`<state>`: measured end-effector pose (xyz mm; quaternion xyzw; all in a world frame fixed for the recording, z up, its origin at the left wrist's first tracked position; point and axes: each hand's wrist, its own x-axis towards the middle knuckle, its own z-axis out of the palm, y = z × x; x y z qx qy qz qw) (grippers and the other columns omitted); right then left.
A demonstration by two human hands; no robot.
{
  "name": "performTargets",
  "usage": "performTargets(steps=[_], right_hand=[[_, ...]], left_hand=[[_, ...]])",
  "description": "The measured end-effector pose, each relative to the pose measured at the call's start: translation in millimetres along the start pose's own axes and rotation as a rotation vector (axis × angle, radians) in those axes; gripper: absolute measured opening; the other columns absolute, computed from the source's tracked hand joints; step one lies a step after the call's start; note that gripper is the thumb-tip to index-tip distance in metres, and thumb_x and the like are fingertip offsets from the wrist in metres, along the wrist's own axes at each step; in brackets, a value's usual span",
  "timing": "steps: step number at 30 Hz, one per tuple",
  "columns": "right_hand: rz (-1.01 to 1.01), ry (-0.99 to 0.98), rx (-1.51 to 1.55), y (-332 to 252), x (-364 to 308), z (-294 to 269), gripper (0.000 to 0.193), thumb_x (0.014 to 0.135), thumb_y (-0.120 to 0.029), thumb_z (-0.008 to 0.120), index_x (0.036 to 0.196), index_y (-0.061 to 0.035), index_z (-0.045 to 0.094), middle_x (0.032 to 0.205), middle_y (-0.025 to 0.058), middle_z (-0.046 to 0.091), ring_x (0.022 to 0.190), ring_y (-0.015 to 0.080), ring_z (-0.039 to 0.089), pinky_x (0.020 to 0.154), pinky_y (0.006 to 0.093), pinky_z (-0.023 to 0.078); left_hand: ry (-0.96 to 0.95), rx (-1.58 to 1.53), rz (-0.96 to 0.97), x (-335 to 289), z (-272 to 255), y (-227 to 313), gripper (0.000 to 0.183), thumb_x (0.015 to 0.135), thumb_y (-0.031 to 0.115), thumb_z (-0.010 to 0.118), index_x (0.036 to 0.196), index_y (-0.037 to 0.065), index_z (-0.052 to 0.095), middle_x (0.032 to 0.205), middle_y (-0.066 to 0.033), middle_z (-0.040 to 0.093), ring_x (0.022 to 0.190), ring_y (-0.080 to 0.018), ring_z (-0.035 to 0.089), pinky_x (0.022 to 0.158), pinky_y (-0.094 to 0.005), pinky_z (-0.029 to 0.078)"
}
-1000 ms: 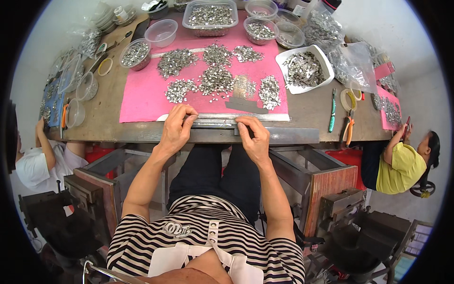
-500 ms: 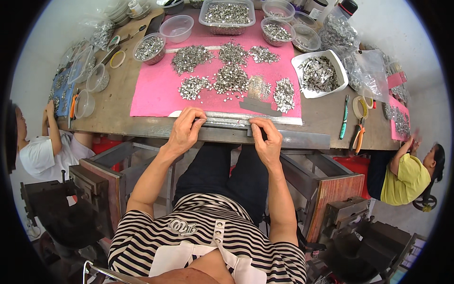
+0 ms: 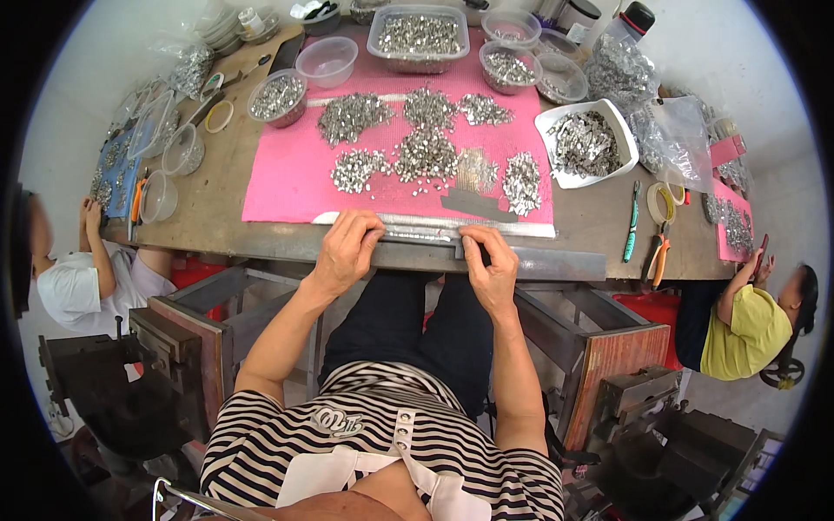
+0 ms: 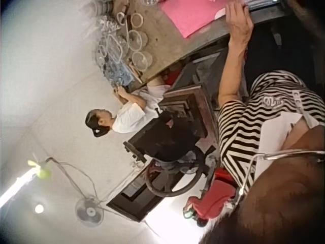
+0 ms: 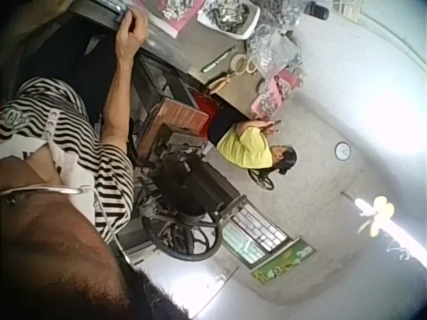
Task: The person places small metal pieces into a metal template by hand, inserts the template into a press machine, and rotates the wheel to press the pieces.
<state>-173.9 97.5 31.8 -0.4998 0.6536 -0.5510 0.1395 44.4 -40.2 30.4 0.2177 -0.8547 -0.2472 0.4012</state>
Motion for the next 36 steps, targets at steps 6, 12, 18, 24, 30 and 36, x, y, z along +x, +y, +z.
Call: performTargets(steps=[6, 12, 18, 24, 30, 36], right_hand=[[-0.022, -0.009, -0.033, 2, 2, 3, 0.009, 0.091, 0.002, 0.067, 0.100, 0.0002, 0.071, 0.093, 0.0116, 0.071, 0.079, 0.0221, 0.067, 0.072, 0.0316, 0.051], [-0.187, -0.025, -0.227, 1, 61, -2, 0.009, 0.089, 0.001, 0.068, 0.098, 0.0001, 0.070, 0.090, 0.0131, 0.068, 0.080, 0.0293, 0.066, 0.074, 0.0376, 0.051], [-0.142, -0.100, -0.400, 42, 164, 29, 0.011, 0.090, -0.005, 0.067, 0.098, 0.0004, 0.072, 0.090, 0.0155, 0.066, 0.085, 0.0348, 0.065, 0.078, 0.0438, 0.051], [-0.189, -0.170, -0.574, 56, 190, 45, 0.010, 0.086, -0.010, 0.070, 0.093, -0.0032, 0.073, 0.089, 0.0144, 0.065, 0.088, 0.0348, 0.063, 0.080, 0.0459, 0.049], [-0.224, -0.174, -0.625, 57, 184, 44, 0.010, 0.086, -0.011, 0.071, 0.096, -0.0070, 0.070, 0.093, 0.0099, 0.062, 0.093, 0.0310, 0.060, 0.084, 0.0447, 0.045], [-0.354, -0.124, -0.777, 69, 181, 45, 0.006, 0.088, -0.012, 0.070, 0.091, -0.0071, 0.069, 0.089, 0.0082, 0.060, 0.091, 0.0292, 0.059, 0.083, 0.0436, 0.043]], left_hand=[[0.016, 0.091, 0.016, -6, 0, 3, 0.019, 0.080, 0.000, 0.075, 0.097, 0.003, 0.067, 0.098, -0.0107, 0.066, 0.093, -0.0306, 0.064, 0.083, -0.0421, 0.052], [0.035, 0.187, 0.064, -10, -4, 0, 0.022, 0.082, 0.011, 0.078, 0.104, 0.009, 0.073, 0.103, -0.0050, 0.071, 0.095, -0.0274, 0.063, 0.101, -0.0495, 0.043], [0.028, 0.124, 0.004, 76, -10, -53, 0.015, 0.088, 0.014, 0.073, 0.103, 0.013, 0.072, 0.093, -0.0018, 0.070, 0.094, -0.0236, 0.061, 0.101, -0.0477, 0.036], [-0.099, 0.266, 0.083, 145, 14, -111, 0.007, 0.089, 0.015, 0.071, 0.096, 0.015, 0.072, 0.092, -0.0020, 0.066, 0.098, -0.0230, 0.059, 0.101, -0.0510, 0.032], [-0.195, 0.333, 0.048, 163, 35, -125, 0.010, 0.088, 0.018, 0.074, 0.096, 0.013, 0.070, 0.092, -0.0040, 0.064, 0.100, -0.0253, 0.058, 0.103, -0.0528, 0.031], [-0.124, 0.384, 0.109, 162, 46, -128, 0.008, 0.089, 0.017, 0.072, 0.094, 0.011, 0.067, 0.092, -0.0038, 0.062, 0.098, -0.0241, 0.058, 0.101, -0.0517, 0.032]])
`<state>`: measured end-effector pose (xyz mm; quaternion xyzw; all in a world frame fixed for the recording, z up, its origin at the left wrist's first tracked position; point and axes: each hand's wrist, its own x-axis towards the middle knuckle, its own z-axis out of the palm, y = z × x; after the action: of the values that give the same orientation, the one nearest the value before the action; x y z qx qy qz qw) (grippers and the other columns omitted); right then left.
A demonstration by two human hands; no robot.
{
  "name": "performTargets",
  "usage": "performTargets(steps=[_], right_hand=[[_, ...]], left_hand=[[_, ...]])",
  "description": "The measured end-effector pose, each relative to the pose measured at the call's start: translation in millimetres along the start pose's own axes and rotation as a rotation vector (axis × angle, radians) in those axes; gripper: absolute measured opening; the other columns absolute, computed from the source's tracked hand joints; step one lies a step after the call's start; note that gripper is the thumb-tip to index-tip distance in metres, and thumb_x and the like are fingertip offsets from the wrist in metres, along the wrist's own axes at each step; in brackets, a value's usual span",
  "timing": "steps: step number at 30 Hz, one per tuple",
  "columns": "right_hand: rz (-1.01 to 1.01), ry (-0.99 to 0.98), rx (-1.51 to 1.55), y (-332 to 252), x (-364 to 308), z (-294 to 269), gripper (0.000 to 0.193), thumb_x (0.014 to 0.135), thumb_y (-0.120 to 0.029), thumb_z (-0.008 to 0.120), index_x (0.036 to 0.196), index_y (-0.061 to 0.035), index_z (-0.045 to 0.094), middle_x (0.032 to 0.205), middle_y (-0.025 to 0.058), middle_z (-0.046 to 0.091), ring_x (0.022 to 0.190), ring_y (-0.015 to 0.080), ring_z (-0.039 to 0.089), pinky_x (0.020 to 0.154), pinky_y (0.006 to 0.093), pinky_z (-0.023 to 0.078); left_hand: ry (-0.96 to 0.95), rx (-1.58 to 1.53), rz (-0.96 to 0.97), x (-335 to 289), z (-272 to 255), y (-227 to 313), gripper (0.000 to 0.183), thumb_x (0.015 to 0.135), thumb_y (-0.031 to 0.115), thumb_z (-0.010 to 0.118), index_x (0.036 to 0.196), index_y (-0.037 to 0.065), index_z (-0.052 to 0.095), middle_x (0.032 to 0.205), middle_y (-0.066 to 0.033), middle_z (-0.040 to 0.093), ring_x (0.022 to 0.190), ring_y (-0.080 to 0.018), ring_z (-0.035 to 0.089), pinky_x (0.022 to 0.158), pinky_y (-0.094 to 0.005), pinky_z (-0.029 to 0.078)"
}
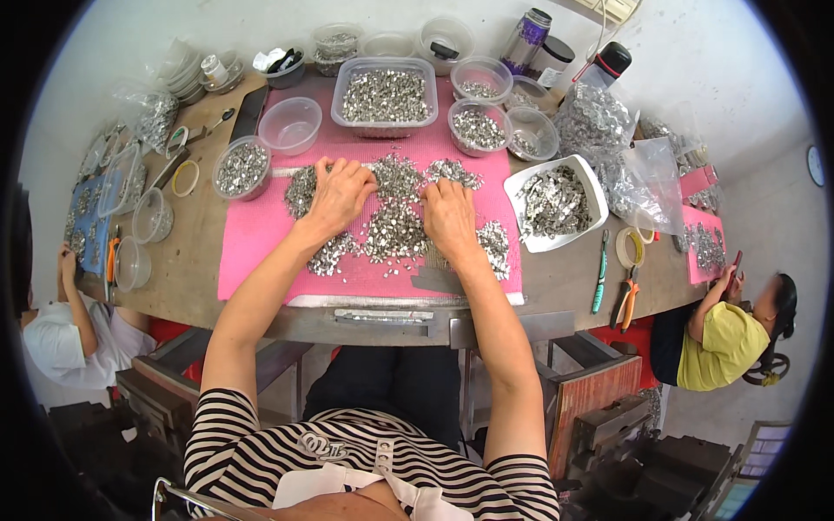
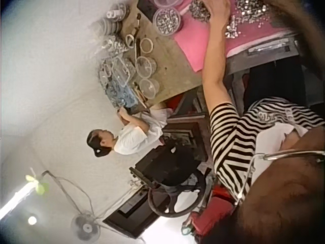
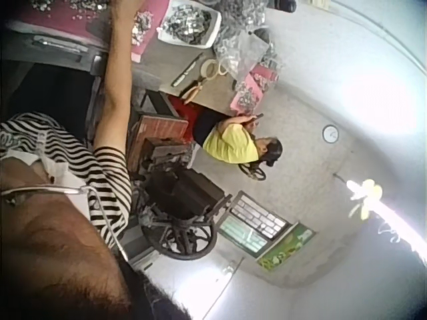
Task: The person places small metal pieces into a metal template by hand, inserts the template into a press machine, and rotates the wheel to press the pieces.
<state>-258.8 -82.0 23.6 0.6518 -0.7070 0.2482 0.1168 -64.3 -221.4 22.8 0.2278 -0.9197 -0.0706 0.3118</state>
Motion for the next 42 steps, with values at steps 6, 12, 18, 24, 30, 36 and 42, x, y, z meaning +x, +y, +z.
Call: performTargets(steps=[6, 12, 18, 24, 30, 36, 42], right_hand=[[0.036, -0.014, 0.200, 3, -2, -22, 0.005, 0.085, -0.009, 0.068, 0.086, -0.0044, 0.067, 0.085, 0.0112, 0.066, 0.084, 0.0311, 0.063, 0.080, 0.0444, 0.044], [0.203, -0.452, 0.641, -37, -54, -84, 0.005, 0.083, -0.008, 0.068, 0.084, -0.0031, 0.066, 0.079, 0.0116, 0.066, 0.082, 0.0300, 0.065, 0.078, 0.0445, 0.043], [0.137, -0.324, 0.428, -45, -90, -78, 0.007, 0.084, -0.005, 0.071, 0.090, -0.0017, 0.068, 0.079, 0.0105, 0.066, 0.076, 0.0265, 0.065, 0.072, 0.0389, 0.046], [0.147, -0.224, 0.451, -50, -97, -83, 0.007, 0.085, -0.002, 0.073, 0.092, -0.0001, 0.071, 0.081, 0.0110, 0.065, 0.075, 0.0241, 0.066, 0.068, 0.0350, 0.052], [0.081, -0.248, 0.376, -53, -97, -75, 0.007, 0.086, -0.009, 0.075, 0.086, -0.0046, 0.070, 0.082, 0.0074, 0.064, 0.073, 0.0255, 0.061, 0.074, 0.0378, 0.042], [0.094, -0.143, 0.460, -66, -107, -92, 0.007, 0.087, -0.005, 0.074, 0.090, -0.0025, 0.068, 0.084, 0.0087, 0.065, 0.079, 0.0267, 0.062, 0.073, 0.0386, 0.045], [0.063, -0.079, 0.557, -83, -129, -91, 0.010, 0.084, 0.001, 0.074, 0.092, -0.0009, 0.067, 0.092, 0.0103, 0.066, 0.089, 0.0279, 0.064, 0.079, 0.0381, 0.049]], left_hand=[[0.063, -0.021, -0.017, -5, -8, 6, 0.007, 0.091, 0.016, 0.068, 0.094, 0.010, 0.065, 0.090, -0.0026, 0.064, 0.094, -0.0224, 0.059, 0.100, -0.0488, 0.032], [-0.105, -0.182, 0.051, -53, -64, 67, 0.008, 0.086, 0.015, 0.072, 0.085, 0.011, 0.064, 0.083, -0.0017, 0.060, 0.087, -0.0202, 0.059, 0.098, -0.0479, 0.034], [-0.169, -0.176, 0.090, -94, -55, 83, 0.006, 0.088, 0.017, 0.073, 0.089, 0.013, 0.070, 0.087, -0.0007, 0.061, 0.091, -0.0198, 0.058, 0.103, -0.0474, 0.032], [-0.167, -0.197, 0.072, -98, -56, 84, 0.006, 0.088, 0.016, 0.073, 0.093, 0.013, 0.072, 0.087, -0.0008, 0.059, 0.093, -0.0205, 0.057, 0.103, -0.0497, 0.030], [-0.172, -0.150, 0.097, -98, -58, 88, 0.005, 0.088, 0.012, 0.072, 0.092, 0.011, 0.069, 0.087, -0.0030, 0.059, 0.093, -0.0225, 0.057, 0.100, -0.0487, 0.033], [-0.166, -0.373, -0.092, -105, -66, 101, 0.007, 0.091, 0.005, 0.066, 0.096, 0.005, 0.062, 0.087, -0.0066, 0.060, 0.089, -0.0245, 0.058, 0.092, -0.0402, 0.039], [-0.035, -0.567, -0.220, -119, -64, 125, 0.006, 0.092, 0.001, 0.064, 0.096, 0.002, 0.061, 0.086, -0.0103, 0.059, 0.079, -0.0268, 0.057, 0.078, -0.0373, 0.044]])
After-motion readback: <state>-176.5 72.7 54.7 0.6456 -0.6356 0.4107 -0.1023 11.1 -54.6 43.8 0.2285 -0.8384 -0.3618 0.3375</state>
